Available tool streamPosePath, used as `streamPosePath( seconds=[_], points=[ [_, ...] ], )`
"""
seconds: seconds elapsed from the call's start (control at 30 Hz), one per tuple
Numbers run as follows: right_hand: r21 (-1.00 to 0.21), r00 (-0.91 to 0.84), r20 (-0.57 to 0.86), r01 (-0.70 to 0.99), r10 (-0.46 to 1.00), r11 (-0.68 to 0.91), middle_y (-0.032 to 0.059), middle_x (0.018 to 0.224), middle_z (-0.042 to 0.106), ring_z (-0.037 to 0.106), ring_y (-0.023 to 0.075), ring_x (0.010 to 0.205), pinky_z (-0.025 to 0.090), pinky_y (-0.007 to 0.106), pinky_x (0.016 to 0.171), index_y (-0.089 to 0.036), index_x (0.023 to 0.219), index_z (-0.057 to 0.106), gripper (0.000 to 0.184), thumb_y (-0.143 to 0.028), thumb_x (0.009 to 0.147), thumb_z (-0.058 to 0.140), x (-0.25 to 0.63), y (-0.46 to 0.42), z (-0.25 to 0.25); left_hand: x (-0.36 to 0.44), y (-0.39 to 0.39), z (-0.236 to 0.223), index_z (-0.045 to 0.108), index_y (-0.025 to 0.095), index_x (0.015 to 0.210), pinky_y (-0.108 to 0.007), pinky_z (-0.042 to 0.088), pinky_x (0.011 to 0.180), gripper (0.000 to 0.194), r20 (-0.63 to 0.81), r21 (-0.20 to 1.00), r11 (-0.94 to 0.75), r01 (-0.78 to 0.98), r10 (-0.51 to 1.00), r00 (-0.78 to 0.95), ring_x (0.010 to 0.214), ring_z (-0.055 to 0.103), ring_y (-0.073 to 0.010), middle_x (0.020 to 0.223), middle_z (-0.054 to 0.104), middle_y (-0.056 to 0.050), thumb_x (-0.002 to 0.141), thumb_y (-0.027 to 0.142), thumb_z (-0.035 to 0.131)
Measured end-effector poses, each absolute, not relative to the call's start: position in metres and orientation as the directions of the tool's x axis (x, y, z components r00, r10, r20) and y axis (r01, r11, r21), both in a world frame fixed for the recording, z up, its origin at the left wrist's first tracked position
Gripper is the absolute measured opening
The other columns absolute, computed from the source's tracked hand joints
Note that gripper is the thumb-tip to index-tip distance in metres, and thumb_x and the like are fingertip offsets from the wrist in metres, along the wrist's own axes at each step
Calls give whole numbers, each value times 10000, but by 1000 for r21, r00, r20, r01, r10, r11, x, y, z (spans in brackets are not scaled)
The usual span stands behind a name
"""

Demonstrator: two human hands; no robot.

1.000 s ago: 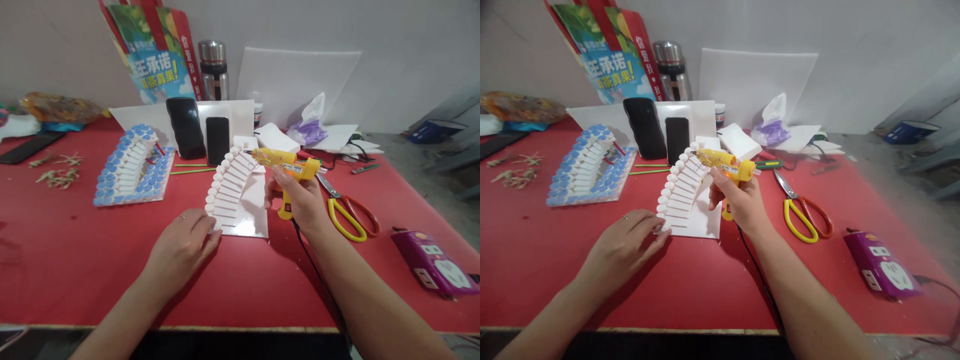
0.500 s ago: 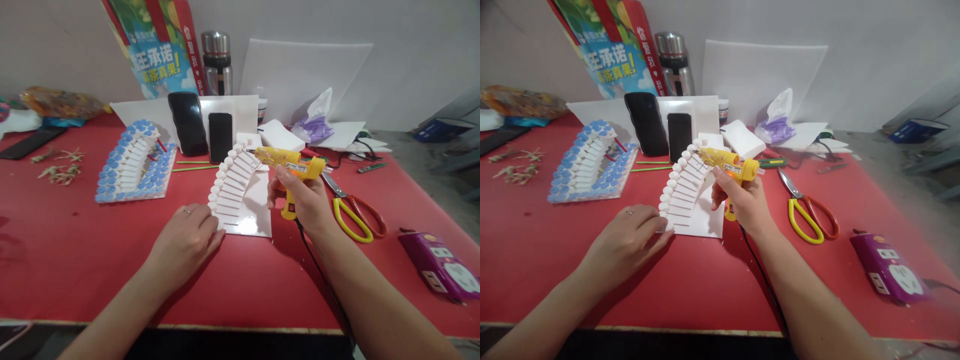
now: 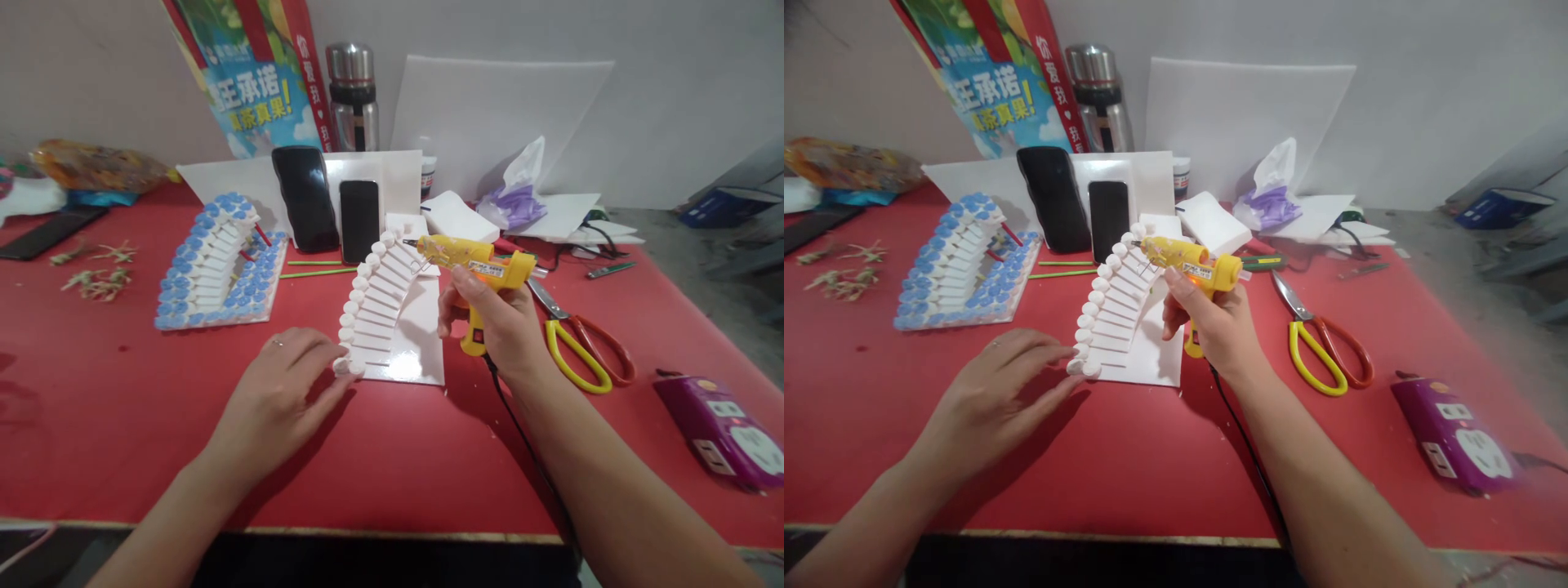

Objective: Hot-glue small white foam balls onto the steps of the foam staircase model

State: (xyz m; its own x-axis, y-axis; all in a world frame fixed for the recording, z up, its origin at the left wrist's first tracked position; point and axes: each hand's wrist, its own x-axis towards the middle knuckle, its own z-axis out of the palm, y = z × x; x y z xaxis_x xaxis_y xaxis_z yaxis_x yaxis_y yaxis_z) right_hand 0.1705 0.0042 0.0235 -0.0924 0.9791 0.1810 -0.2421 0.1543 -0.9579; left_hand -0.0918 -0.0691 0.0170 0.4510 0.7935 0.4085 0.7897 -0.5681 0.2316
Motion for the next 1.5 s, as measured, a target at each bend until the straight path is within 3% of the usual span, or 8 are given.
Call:
streamPosePath(
  seconds=[0.1, 0.23, 0.47, 1.1, 1.33, 1.5],
  points=[
    [-958, -92, 178, -244, 980, 151, -12, 637, 658, 645, 150, 501, 533, 289, 501, -196, 766, 680, 269, -390, 934, 760, 170, 4, 23, -100, -73, 12, 673, 201, 1173, -361, 513, 900, 227, 357, 374, -490, 788, 860, 365, 1010, 636, -226, 1107, 637, -69, 989, 334, 686],
    [-961, -105, 169, -239, 980, 140, -22, 628, 649, 643, 148, 491, 533, 289, 510, -197, 783, 675, 269, -404, 931, 762, 170, 4, 22, -98, -73, 7, 695, 231, 1197, -326, 513, 892, 205, 333, 447, -485, 751, 870, 364, 1020, 630, -201, 1111, 623, -52, 1004, 295, 668],
    [-963, -93, 162, -233, 982, 137, -16, 632, 655, 644, 147, 508, 540, 290, 518, -202, 775, 681, 285, -433, 912, 778, 170, 4, 23, -92, -65, 6, 747, 189, 1108, -380, 507, 868, 169, 342, 367, -568, 737, 819, 461, 997, 606, -233, 1071, 613, -86, 1017, 259, 624],
    [-964, -91, 157, -230, 983, 133, -14, 623, 648, 633, 147, 495, 549, 290, 504, -201, 743, 677, 329, -471, 876, 809, 169, 4, 24, -91, -62, 6, 727, 184, 1074, -420, 503, 870, 163, 322, 332, -576, 747, 813, 484, 995, 596, -253, 1062, 628, -98, 1036, 232, 576],
    [-961, -57, 178, -224, 982, 161, -12, 614, 644, 620, 151, 494, 529, 301, 498, -209, 757, 696, 286, -439, 889, 802, 169, 2, 28, -100, -69, 10, 617, 221, 1350, -415, 525, 973, 352, 276, 414, -501, 760, 865, 420, 1130, 609, -258, 1231, 602, -102, 1007, 298, 641],
    [-966, -52, 176, -201, 983, 162, -6, 609, 641, 618, 161, 495, 532, 315, 493, -210, 730, 693, 325, -479, 858, 822, 168, 0, 29, -104, -66, 6, 654, 227, 1319, -386, 536, 948, 319, 279, 436, -520, 735, 854, 439, 1119, 606, -245, 1216, 581, -94, 1004, 276, 644]
  ],
)
